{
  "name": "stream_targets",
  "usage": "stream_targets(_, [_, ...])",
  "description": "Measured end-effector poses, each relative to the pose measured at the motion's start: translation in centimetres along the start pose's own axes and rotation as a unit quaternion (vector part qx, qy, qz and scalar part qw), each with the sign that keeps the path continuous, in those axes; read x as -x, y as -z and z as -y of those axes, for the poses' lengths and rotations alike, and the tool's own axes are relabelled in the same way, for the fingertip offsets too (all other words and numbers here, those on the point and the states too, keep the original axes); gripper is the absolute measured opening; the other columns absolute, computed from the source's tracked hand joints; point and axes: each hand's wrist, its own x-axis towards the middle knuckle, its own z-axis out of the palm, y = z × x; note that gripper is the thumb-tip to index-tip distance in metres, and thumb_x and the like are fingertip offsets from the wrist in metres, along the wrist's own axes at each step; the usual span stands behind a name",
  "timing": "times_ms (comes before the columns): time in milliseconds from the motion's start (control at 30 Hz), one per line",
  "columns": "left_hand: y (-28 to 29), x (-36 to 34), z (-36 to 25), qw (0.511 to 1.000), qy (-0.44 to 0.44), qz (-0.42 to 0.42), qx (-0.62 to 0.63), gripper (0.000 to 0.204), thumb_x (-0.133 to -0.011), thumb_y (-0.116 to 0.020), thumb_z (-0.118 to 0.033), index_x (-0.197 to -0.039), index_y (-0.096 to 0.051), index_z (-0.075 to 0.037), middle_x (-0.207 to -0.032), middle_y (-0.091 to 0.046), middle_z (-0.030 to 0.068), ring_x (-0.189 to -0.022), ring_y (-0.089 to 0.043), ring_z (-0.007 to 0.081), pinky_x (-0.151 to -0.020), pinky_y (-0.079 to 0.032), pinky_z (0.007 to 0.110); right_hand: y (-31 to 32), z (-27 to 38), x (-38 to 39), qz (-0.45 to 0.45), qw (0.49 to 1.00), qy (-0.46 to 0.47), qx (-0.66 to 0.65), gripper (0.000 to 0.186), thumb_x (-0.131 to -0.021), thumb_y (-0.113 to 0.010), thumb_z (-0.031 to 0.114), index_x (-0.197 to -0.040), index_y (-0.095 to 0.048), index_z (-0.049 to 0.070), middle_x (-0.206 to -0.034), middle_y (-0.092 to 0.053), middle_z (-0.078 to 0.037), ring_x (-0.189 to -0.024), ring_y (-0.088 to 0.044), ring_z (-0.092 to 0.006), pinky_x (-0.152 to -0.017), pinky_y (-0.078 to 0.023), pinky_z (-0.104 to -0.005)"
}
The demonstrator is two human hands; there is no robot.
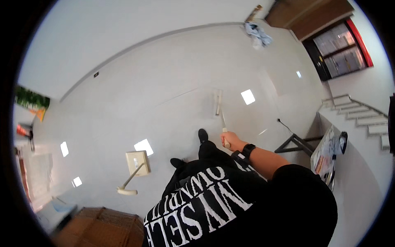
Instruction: The person sweeps the floor using a broom and a dustpan, gathering debris and pushing it into the dustpan across various sections of the room.
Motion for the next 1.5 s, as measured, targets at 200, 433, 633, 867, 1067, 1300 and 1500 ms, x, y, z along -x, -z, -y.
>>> stream_targets(200, [1.1,-4.6,-12.5,0.989,-0.079,0.018,-0.126,0.014,-0.074,-0.052,-0.016,-0.077,-0.057,-0.003,-0.073,-0.059,0.0161,-0.063,-0.057,0.0278,-0.055,-0.043,0.035,9.7,-6.7,-1.6,-0.145,0.981,0.06,0.115,0.004,-0.07,-0.052,0.004,-0.066,-0.049,0.004,-0.064,-0.054,-0.006,-0.058,-0.052,-0.0167,-0.052,-0.042,-0.0293])
stream_targets(433, [0.0,-8.7,-27.5,0.947,-0.149,0.037,-0.281,0.015,-0.073,-0.051,-0.016,-0.079,-0.057,-0.004,-0.074,-0.059,0.0172,-0.064,-0.057,0.0291,-0.056,-0.043,0.036,20.2,-14.4,-1.1,-0.33,0.848,-0.122,-0.396,0.01,-0.074,-0.051,0.007,-0.065,-0.045,0.007,-0.055,-0.046,-0.003,-0.048,-0.047,-0.0146,-0.039,-0.038,-0.0269])
stream_targets(633, [-1.1,-10.3,-37.7,0.905,-0.202,0.058,-0.369,0.015,-0.073,-0.05,-0.017,-0.08,-0.057,-0.005,-0.074,-0.059,0.0183,-0.066,-0.057,0.0303,-0.057,-0.043,0.036,27.3,-23.7,1.4,-0.391,0.911,-0.023,0.13,0.009,-0.057,-0.059,0.011,-0.061,-0.051,0.01,-0.062,-0.056,-0.007,-0.06,-0.055,-0.0248,-0.054,-0.044,-0.0354])
stream_targets(867, [4.6,-10.5,-44.9,0.866,-0.248,0.048,-0.431,0.017,-0.072,-0.05,-0.017,-0.081,-0.057,-0.005,-0.075,-0.059,0.0194,-0.067,-0.057,0.0317,-0.058,-0.043,0.037,32.9,-22.5,5.3,-0.439,0.557,-0.193,-0.678,0.017,-0.083,-0.045,0.02,-0.094,-0.037,0.01,-0.067,-0.046,-0.008,-0.051,-0.047,-0.0177,-0.042,-0.043,-0.03])
stream_targets(1067, [5.4,-12.2,-50.3,0.845,-0.271,0.057,-0.457,0.018,-0.071,-0.049,-0.017,-0.082,-0.057,-0.006,-0.076,-0.059,0.0204,-0.069,-0.058,0.0329,-0.059,-0.043,0.037,36.3,-16.1,2.3,-0.294,0.516,-0.198,-0.78,0.02,-0.084,-0.043,0.02,-0.067,-0.041,0.009,-0.047,-0.045,0.0,-0.04,-0.045,-0.0092,-0.035,-0.041,-0.0189])
stream_targets(1300, [4.2,-12.6,-58.2,0.839,-0.256,0.063,-0.477,0.019,-0.071,-0.05,-0.014,-0.087,-0.057,-0.006,-0.078,-0.059,0.0195,-0.068,-0.058,0.0292,-0.06,-0.044,0.035,29.9,-2.7,-9.3,-0.065,0.635,-0.345,-0.688,0.017,-0.081,-0.045,0.022,-0.071,-0.039,0.009,-0.049,-0.04,-0.003,-0.042,-0.042,-0.0144,-0.038,-0.038,-0.0264])
stream_targets(1500, [7.8,-14.2,-59.7,0.963,-0.084,0.042,-0.253,0.017,-0.07,-0.051,-0.015,-0.082,-0.057,-0.004,-0.074,-0.059,0.0194,-0.064,-0.057,0.0271,-0.059,-0.043,0.034,29.4,13.9,-18.8,0.059,0.798,-0.345,-0.49,0.011,-0.084,-0.043,0.019,-0.08,-0.036,0.012,-0.049,-0.037,-0.001,-0.04,-0.038,-0.0103,-0.034,-0.033,-0.02])
